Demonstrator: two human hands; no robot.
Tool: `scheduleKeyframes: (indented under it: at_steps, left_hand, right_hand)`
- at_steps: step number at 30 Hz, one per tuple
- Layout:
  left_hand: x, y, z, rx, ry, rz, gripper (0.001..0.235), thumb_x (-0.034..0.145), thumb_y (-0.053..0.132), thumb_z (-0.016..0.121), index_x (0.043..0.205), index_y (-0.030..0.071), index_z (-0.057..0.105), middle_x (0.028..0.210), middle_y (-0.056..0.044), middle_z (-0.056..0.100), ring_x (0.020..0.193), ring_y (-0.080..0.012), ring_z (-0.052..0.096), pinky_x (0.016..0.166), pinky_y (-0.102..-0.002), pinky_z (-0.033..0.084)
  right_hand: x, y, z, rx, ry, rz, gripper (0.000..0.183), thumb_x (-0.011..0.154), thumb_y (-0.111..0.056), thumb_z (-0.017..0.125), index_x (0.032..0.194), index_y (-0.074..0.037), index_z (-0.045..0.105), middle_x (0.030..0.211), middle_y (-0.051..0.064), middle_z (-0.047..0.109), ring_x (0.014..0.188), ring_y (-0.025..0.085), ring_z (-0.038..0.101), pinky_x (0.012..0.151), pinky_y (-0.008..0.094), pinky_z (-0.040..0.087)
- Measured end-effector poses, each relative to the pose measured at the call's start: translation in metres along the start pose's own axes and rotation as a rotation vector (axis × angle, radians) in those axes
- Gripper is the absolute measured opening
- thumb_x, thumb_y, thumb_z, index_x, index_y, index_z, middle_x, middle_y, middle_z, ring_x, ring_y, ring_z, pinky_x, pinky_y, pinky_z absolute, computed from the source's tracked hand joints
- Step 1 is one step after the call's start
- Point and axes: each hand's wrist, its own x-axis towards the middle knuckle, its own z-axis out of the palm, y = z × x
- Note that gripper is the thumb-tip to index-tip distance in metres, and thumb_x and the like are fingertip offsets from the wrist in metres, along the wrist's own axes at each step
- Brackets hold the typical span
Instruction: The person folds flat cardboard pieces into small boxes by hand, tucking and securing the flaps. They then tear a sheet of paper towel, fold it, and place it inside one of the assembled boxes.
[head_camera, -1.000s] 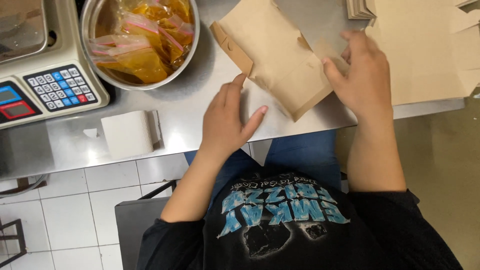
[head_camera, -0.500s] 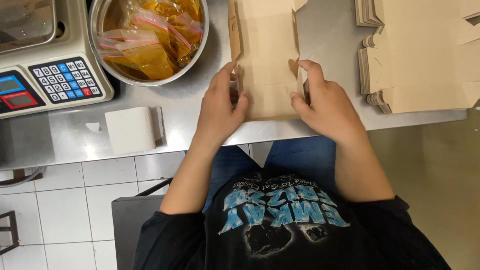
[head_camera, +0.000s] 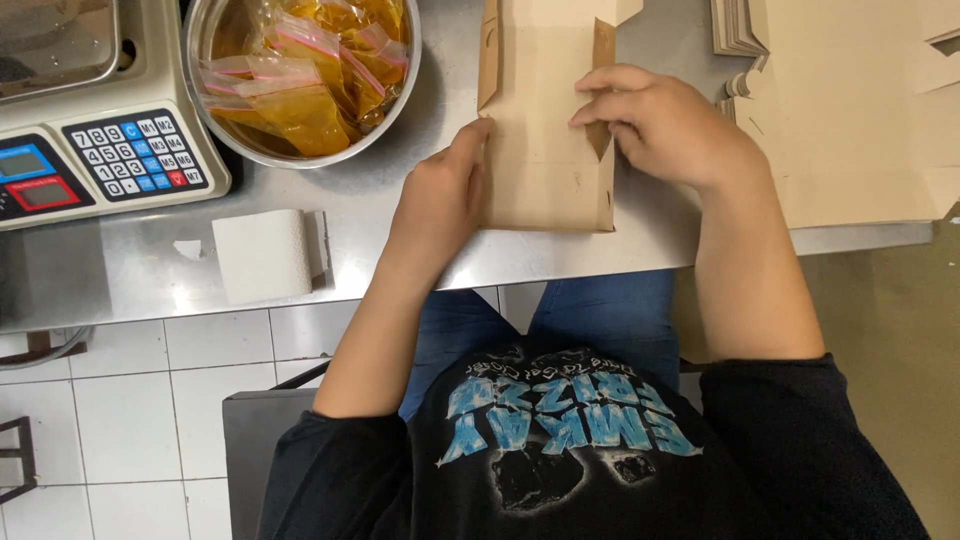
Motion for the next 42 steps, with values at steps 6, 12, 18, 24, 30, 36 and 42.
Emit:
scheduleKeyframes:
  at_steps: [6, 12, 18, 24, 30, 36, 42]
  left_hand:
    - [0.009, -0.001, -0.005, 0.057, -0.063, 0.042, 0.042, 0.081, 0.004, 0.039, 0.123, 0.007, 0.042, 0.069, -0.023, 0.057, 0.061, -0.0403, 0.053, 0.054, -0.042, 0.038]
    - [0.029, -0.014, -0.017, 0.056, -0.159, 0.154, 0.04, 0.078, 0.002, 0.044, 0.117, 0.011, 0.044, 0.071, -0.027, 0.058, 0.066, -0.0439, 0.056, 0.056, -0.043, 0.04]
    - [0.048, -0.009, -0.033, 0.042, -0.216, 0.242, 0.038, 0.075, -0.001, 0.048, 0.111, 0.012, 0.051, 0.061, -0.019, 0.054, 0.056, -0.0321, 0.055, 0.052, -0.037, 0.039]
    - [0.074, -0.023, -0.023, 0.023, -0.179, 0.437, 0.039, 0.073, -0.005, 0.045, 0.109, 0.008, 0.05, 0.094, -0.012, 0.065, 0.07, -0.0358, 0.058, 0.057, -0.04, 0.042]
    - [0.086, -0.015, -0.011, 0.195, -0.184, 0.41, 0.039, 0.07, -0.001, 0.053, 0.108, 0.002, 0.046, 0.084, -0.02, 0.058, 0.077, -0.0413, 0.055, 0.058, -0.046, 0.041]
    - [0.112, -0.019, 0.032, 0.509, -0.152, 0.134, 0.024, 0.062, -0.014, 0.041, 0.079, 0.003, 0.043, 0.066, -0.018, 0.058, 0.058, -0.0442, 0.056, 0.045, -0.05, 0.043]
    - [0.127, -0.023, 0.038, 0.49, -0.111, 0.033, 0.037, 0.06, -0.017, 0.041, 0.091, 0.001, 0.048, 0.074, -0.018, 0.059, 0.063, -0.0428, 0.058, 0.048, -0.05, 0.045]
  right_hand:
    - [-0.002, 0.012, 0.004, -0.185, 0.133, 0.076, 0.028, 0.078, 0.003, 0.058, 0.103, -0.007, 0.064, 0.124, 0.009, 0.045, 0.079, 0.026, 0.057, 0.057, 0.041, 0.043]
    - [-0.014, 0.014, 0.004, -0.231, 0.11, -0.019, 0.008, 0.083, -0.006, 0.061, 0.081, -0.006, 0.068, 0.09, 0.005, 0.061, 0.085, 0.027, 0.055, 0.069, 0.038, 0.043]
    - [-0.033, -0.023, 0.006, -0.262, 0.046, 0.201, 0.036, 0.08, -0.009, 0.06, 0.116, -0.006, 0.059, 0.093, 0.011, 0.062, 0.083, 0.033, 0.056, 0.061, 0.045, 0.043]
    - [-0.047, -0.064, 0.026, -0.844, 0.098, 0.298, 0.009, 0.081, -0.037, 0.06, 0.082, -0.029, 0.064, 0.05, 0.0, 0.054, 0.051, 0.019, 0.057, 0.034, 0.03, 0.036]
    - [-0.042, -0.043, 0.031, -0.426, 0.262, 0.004, 0.02, 0.079, -0.025, 0.073, 0.075, -0.009, 0.062, 0.081, 0.0, 0.055, 0.086, 0.024, 0.046, 0.073, 0.037, 0.038]
    - [-0.04, -0.032, 0.036, -0.419, 0.363, -0.103, 0.014, 0.076, -0.019, 0.076, 0.072, -0.009, 0.065, 0.105, 0.004, 0.061, 0.115, 0.033, 0.047, 0.089, 0.046, 0.03]
    - [-0.046, -0.036, 0.035, -0.363, 0.365, -0.211, 0.015, 0.083, -0.002, 0.069, 0.072, -0.009, 0.062, 0.077, 0.0, 0.059, 0.069, 0.019, 0.054, 0.099, 0.042, 0.034]
